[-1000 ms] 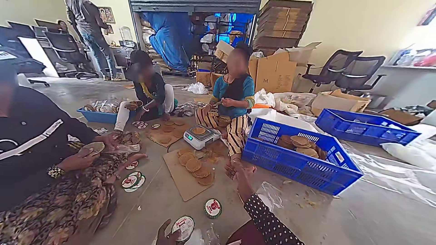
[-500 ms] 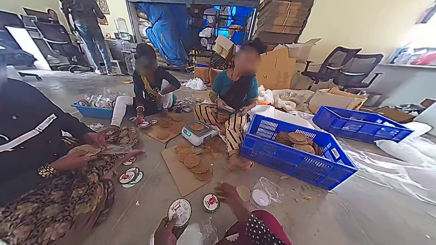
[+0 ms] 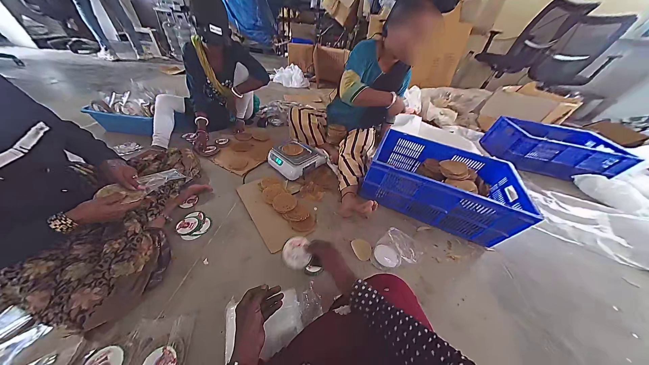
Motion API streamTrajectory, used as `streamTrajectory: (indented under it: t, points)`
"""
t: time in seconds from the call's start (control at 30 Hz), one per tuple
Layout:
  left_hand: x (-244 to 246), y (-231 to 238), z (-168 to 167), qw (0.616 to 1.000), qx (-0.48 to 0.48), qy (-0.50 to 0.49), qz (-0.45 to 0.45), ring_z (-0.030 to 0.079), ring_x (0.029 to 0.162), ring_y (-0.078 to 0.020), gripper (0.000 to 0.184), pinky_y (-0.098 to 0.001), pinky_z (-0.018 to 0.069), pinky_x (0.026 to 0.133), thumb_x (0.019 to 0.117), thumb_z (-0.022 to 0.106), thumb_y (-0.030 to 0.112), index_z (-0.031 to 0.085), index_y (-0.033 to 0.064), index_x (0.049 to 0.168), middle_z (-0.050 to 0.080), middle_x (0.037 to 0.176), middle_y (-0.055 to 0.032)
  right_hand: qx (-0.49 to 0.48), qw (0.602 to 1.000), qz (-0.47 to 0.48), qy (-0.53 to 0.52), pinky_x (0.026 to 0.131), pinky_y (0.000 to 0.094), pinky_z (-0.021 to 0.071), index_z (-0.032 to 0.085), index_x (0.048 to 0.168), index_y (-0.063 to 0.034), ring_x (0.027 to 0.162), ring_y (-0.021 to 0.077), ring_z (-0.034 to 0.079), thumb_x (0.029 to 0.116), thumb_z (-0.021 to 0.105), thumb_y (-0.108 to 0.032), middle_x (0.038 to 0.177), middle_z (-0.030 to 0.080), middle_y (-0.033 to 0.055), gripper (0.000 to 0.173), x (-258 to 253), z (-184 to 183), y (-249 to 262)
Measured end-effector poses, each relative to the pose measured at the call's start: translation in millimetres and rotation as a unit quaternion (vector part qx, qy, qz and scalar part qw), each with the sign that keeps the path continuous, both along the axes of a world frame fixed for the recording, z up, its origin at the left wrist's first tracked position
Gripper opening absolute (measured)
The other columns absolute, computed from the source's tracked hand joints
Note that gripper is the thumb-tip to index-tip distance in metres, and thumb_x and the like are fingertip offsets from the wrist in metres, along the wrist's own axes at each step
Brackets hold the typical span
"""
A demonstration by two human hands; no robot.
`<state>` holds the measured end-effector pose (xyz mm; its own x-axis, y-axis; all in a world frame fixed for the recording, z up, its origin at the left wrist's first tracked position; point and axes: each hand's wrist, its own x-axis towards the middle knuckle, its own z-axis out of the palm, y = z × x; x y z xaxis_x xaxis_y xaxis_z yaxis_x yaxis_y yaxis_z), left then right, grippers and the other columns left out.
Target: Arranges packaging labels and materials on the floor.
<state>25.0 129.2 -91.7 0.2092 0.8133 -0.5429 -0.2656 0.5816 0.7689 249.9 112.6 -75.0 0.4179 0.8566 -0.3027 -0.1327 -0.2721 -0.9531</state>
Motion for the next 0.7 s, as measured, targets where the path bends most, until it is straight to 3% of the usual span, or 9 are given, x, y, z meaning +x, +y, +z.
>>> streamTrajectory:
  t: [0.13,0.23,0.33,0.47,0.7]
  points:
    - [3,1,-8,0.999,-0.013,0.04,-0.012,0.075,0.074,-0.0253,0.021,-0.0357,0.0624,0.064,0.1081,0.048,0.011,0.054,-0.0053,0.12,0.074,0.093,-0.0191,0.046,0.953,-0.259,0.153,0.053,0.0263,0.0492,0.06,0.11,-0.0028,0.058,0.0115,0.054,0.1028,0.06,-0.02,0.076,0.058,0.0048,0.019,73,-8,17]
    - [6,0,-13,0.998,-0.003,0.062,-0.025,0.074,0.073,-0.0247,0.019,-0.0361,0.0625,0.063,0.1078,0.048,0.01,0.054,-0.0047,0.118,0.074,0.092,-0.0177,0.076,0.914,-0.337,0.211,0.049,0.0226,0.0469,0.055,0.108,-0.0061,0.054,0.0087,0.051,0.102,0.06,-0.016,0.073,0.054,0.0021,0.012,102,-20,20]
    - [6,0,-16,0.997,0.001,0.068,-0.029,0.075,0.074,-0.0247,0.019,-0.0365,0.0629,0.064,0.1075,0.048,0.01,0.055,-0.0045,0.117,0.074,0.093,-0.0173,0.075,0.911,-0.342,0.217,0.049,0.0225,0.0477,0.055,0.108,-0.0042,0.055,0.0087,0.054,0.1002,0.064,-0.014,0.075,0.058,0.0035,0.015,103,-29,21]
    - [5,0,-17,0.996,-0.003,0.079,-0.044,0.075,0.076,-0.0247,0.018,-0.0367,0.0634,0.067,0.1078,0.047,0.01,0.055,-0.0035,0.116,0.075,0.094,-0.0163,0.061,0.92,-0.333,0.195,0.059,0.0272,0.0528,0.057,0.114,-0.0001,0.066,0.013,0.06,0.0988,0.067,-0.013,0.088,0.063,0.0087,0.022,102,-31,29]
    - [5,0,-20,0.995,-0.007,0.08,-0.05,0.075,0.076,-0.0244,0.018,-0.0361,0.0635,0.067,0.108,0.046,0.01,0.056,-0.0024,0.115,0.075,0.094,-0.0159,0.061,0.919,-0.327,0.209,0.059,0.0281,0.0549,0.059,0.109,-0.0011,0.067,0.0138,0.063,0.0974,0.068,-0.011,0.087,0.065,0.0089,0.018,104,-30,35]
